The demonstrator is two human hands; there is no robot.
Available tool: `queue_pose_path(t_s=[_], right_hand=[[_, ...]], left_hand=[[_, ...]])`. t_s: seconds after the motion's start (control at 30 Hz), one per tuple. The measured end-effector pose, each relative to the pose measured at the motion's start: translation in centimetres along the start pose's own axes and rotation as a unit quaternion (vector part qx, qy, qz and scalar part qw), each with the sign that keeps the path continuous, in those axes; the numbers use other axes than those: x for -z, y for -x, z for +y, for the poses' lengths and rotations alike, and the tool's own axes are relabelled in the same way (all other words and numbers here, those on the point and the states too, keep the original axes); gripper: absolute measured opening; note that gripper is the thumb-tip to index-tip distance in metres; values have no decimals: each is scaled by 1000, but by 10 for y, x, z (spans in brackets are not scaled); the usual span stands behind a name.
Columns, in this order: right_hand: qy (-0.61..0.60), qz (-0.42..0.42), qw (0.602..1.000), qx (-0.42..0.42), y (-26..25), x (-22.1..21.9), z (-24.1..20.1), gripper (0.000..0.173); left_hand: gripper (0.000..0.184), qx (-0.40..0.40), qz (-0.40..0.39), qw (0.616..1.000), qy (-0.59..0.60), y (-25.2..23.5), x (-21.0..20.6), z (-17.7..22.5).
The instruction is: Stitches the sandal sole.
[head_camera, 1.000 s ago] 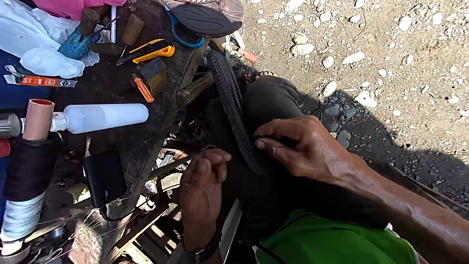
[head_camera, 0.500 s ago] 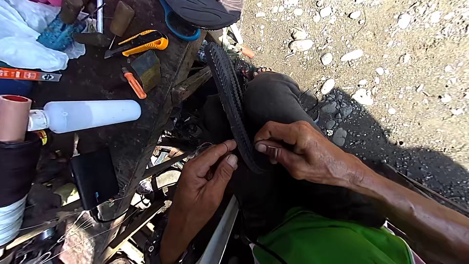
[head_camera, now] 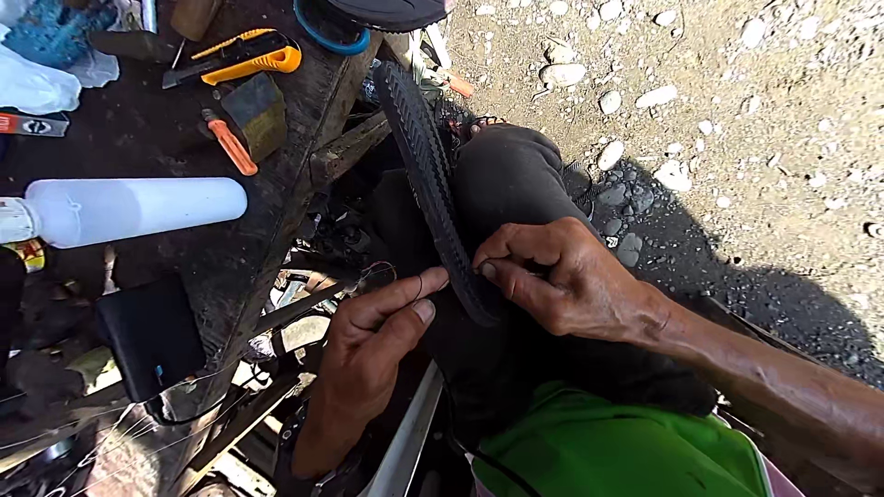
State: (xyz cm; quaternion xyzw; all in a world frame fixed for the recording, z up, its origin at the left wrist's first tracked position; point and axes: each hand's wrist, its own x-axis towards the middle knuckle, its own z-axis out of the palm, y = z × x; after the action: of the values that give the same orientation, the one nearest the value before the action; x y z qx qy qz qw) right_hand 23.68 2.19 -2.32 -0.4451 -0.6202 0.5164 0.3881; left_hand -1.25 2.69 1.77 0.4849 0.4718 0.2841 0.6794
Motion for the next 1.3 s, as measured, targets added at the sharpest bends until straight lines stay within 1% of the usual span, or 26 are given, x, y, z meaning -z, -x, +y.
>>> queue_pose_path(t_s=[0.1,0.27,0.3,0.37,0.4,0.43,0.47,0.5,0.53,0.57,0.67,0.73,0.77,0.87,1.0,1.3], right_hand=[[41,-21,999,-12,-3,2,-3,16],[44,-40,998,-13,-5,4,-4,15],[47,-43,998,-19,-4,8,-6,14],[67,-46,996,-44,0,26,-17,13],[76,-43,994,-62,4,40,-22,18],[79,-40,993,-82,10,56,-27,27],[76,-29,992,-98,16,69,-29,35],[73,-18,992,-99,21,78,-30,41],[65,-11,994,-86,26,80,-28,44],[50,-13,996,-69,30,76,-24,44],[25,-52,998,-12,38,42,-11,35],[63,-53,996,14,37,22,-6,30],[85,-51,995,20,36,17,-6,30],[126,-42,990,38,33,10,-4,31],[151,-41,987,29,32,9,-5,33],[157,-46,986,35,32,10,-4,33]], left_hand=[[30,1,-1,1000,15,0,0,-4],[28,0,1,999,38,-2,0,-12],[27,-5,-8,999,37,-3,4,-14],[33,-8,-14,998,65,-1,19,-18],[35,-3,9,996,90,2,28,-20],[36,2,56,993,100,7,33,-23],[34,-1,121,990,72,11,35,-26],[30,-19,180,983,3,15,32,-31],[25,-46,212,973,-79,19,24,-36],[24,-76,219,965,-127,21,12,-39],[28,-128,168,967,-143,22,-35,-39],[32,-143,160,966,-141,17,-54,-41],[30,-151,167,965,-133,15,-58,-43],[25,-160,177,963,-124,12,-61,-42],[25,-162,183,962,-125,12,-61,-42],[23,-167,185,961,-119,10,-60,-42]])
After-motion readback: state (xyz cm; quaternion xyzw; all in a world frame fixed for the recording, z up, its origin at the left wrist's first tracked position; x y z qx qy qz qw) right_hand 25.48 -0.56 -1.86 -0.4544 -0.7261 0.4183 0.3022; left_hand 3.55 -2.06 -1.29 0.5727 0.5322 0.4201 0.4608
